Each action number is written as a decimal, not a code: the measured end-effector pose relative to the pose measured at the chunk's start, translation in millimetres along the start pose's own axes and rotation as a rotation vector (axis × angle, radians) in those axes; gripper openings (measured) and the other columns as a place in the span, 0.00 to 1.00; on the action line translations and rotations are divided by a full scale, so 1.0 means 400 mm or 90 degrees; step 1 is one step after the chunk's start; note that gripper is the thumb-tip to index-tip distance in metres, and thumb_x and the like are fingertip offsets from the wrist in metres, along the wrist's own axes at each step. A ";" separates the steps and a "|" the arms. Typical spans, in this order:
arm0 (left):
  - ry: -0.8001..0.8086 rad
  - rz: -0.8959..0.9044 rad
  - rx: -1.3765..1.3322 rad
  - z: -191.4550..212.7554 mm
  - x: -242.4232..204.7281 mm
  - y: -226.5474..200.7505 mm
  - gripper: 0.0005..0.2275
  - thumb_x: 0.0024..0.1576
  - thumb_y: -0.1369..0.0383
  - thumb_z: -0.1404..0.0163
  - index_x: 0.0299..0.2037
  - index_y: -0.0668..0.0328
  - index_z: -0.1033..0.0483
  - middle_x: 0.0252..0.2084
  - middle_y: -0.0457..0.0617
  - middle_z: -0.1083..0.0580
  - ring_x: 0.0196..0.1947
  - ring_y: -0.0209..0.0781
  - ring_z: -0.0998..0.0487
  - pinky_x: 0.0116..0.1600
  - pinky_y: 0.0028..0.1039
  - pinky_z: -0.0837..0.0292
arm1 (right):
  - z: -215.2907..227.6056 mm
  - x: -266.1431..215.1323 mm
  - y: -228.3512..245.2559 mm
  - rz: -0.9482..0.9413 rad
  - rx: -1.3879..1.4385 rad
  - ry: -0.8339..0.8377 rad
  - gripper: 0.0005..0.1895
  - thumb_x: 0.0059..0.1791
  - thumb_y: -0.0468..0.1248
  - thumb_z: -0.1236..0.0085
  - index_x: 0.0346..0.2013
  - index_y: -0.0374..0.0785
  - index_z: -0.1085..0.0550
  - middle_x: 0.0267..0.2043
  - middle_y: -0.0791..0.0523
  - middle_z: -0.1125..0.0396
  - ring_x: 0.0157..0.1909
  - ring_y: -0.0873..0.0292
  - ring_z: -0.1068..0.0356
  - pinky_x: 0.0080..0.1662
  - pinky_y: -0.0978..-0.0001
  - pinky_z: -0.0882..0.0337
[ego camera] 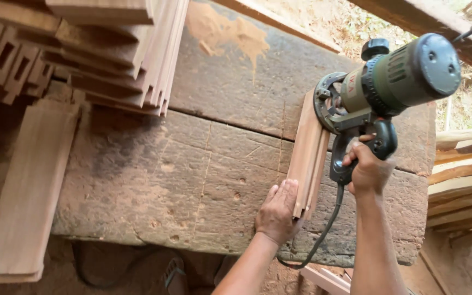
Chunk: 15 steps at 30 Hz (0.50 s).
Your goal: Routing grooves into wooden slats using a handheld router.
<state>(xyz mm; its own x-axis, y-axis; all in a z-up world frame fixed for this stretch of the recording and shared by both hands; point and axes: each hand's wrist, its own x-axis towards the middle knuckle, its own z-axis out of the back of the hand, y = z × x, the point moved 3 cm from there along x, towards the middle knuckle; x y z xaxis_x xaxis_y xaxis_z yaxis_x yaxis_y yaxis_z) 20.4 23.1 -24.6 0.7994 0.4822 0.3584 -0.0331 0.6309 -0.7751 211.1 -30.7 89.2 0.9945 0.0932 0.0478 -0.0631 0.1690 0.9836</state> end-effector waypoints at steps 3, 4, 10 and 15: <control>0.060 0.014 -0.020 0.022 0.010 -0.011 0.34 0.54 0.63 0.43 0.68 0.74 0.40 0.65 0.68 0.31 0.66 0.54 0.28 0.73 0.41 0.40 | -0.018 0.003 0.029 -0.053 0.005 0.023 0.08 0.49 0.28 0.49 0.42 0.39 0.30 0.20 0.60 0.40 0.19 0.67 0.39 0.24 0.80 0.36; 0.061 0.017 -0.020 0.021 0.010 -0.010 0.33 0.55 0.62 0.44 0.68 0.74 0.40 0.64 0.70 0.30 0.65 0.55 0.27 0.72 0.40 0.39 | -0.021 0.006 0.032 -0.058 0.006 0.027 0.08 0.49 0.28 0.49 0.42 0.39 0.29 0.20 0.60 0.40 0.19 0.67 0.40 0.24 0.80 0.37; 0.052 0.019 0.002 0.021 0.013 -0.017 0.34 0.52 0.62 0.42 0.67 0.75 0.38 0.63 0.70 0.29 0.63 0.57 0.25 0.71 0.41 0.37 | -0.016 0.041 0.022 -0.024 -0.004 0.036 0.09 0.47 0.26 0.50 0.41 0.37 0.29 0.22 0.58 0.38 0.18 0.66 0.40 0.23 0.78 0.37; 0.051 0.005 0.027 0.026 0.021 -0.028 0.35 0.50 0.63 0.42 0.66 0.77 0.38 0.61 0.69 0.28 0.62 0.55 0.24 0.70 0.41 0.37 | -0.005 0.014 0.006 -0.025 0.006 0.024 0.07 0.48 0.27 0.48 0.40 0.36 0.29 0.24 0.58 0.36 0.19 0.66 0.40 0.23 0.78 0.37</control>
<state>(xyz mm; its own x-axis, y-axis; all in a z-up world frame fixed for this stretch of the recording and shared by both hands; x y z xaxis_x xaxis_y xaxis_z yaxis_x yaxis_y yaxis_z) 21.4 26.5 -7.6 0.8442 0.4387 0.3081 -0.0641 0.6533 -0.7544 216.2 -27.9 91.4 0.9924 0.1232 0.0034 -0.0238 0.1642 0.9861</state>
